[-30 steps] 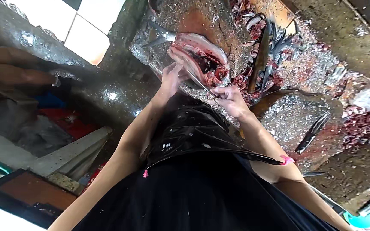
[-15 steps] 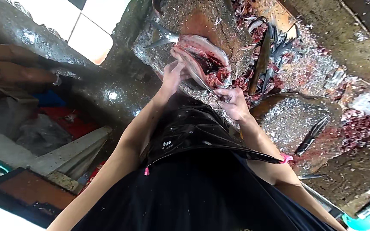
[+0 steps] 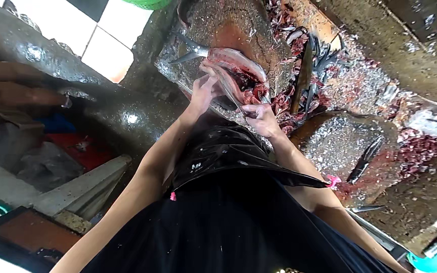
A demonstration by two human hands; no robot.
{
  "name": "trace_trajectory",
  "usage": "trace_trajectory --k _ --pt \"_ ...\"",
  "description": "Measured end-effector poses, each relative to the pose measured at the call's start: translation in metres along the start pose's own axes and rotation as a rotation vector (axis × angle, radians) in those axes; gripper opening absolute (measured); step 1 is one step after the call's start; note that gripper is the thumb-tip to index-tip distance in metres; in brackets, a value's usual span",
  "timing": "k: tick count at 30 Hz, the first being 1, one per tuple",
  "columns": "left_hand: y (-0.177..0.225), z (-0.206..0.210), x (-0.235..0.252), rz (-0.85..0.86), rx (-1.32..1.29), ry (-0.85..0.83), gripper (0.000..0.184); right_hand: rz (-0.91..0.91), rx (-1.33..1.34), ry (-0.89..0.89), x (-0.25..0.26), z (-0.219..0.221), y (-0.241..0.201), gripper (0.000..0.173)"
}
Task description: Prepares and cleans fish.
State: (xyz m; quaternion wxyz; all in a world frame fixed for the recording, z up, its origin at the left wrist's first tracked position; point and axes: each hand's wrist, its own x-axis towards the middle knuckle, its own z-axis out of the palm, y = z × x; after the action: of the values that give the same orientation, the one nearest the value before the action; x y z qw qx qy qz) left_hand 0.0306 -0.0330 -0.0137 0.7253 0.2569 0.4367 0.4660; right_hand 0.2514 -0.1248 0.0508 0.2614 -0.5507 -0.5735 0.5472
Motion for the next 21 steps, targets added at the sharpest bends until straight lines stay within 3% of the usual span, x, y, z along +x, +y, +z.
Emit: trace_trajectory --k 5,8,14,21 --pt "-0.001 0.000 0.003 -0.024 -0.027 0.010 0.027 0.050 -0.103 0.075 -0.017 0.015 -0.017 0.024" --pt "0.000 0.001 0.004 -0.046 -0.006 0.039 0.027 0.045 0.001 0.070 -0.025 0.016 -0.018 0.014" --pt "0.001 0.004 0.005 -0.061 0.033 0.036 0.031 0.063 0.113 0.103 -0.004 0.023 -0.012 0.014" --pt "0.003 0.000 0.009 0.011 0.082 -0.006 0.029 0.150 -0.333 0.107 0.017 0.026 -0.022 0.023"
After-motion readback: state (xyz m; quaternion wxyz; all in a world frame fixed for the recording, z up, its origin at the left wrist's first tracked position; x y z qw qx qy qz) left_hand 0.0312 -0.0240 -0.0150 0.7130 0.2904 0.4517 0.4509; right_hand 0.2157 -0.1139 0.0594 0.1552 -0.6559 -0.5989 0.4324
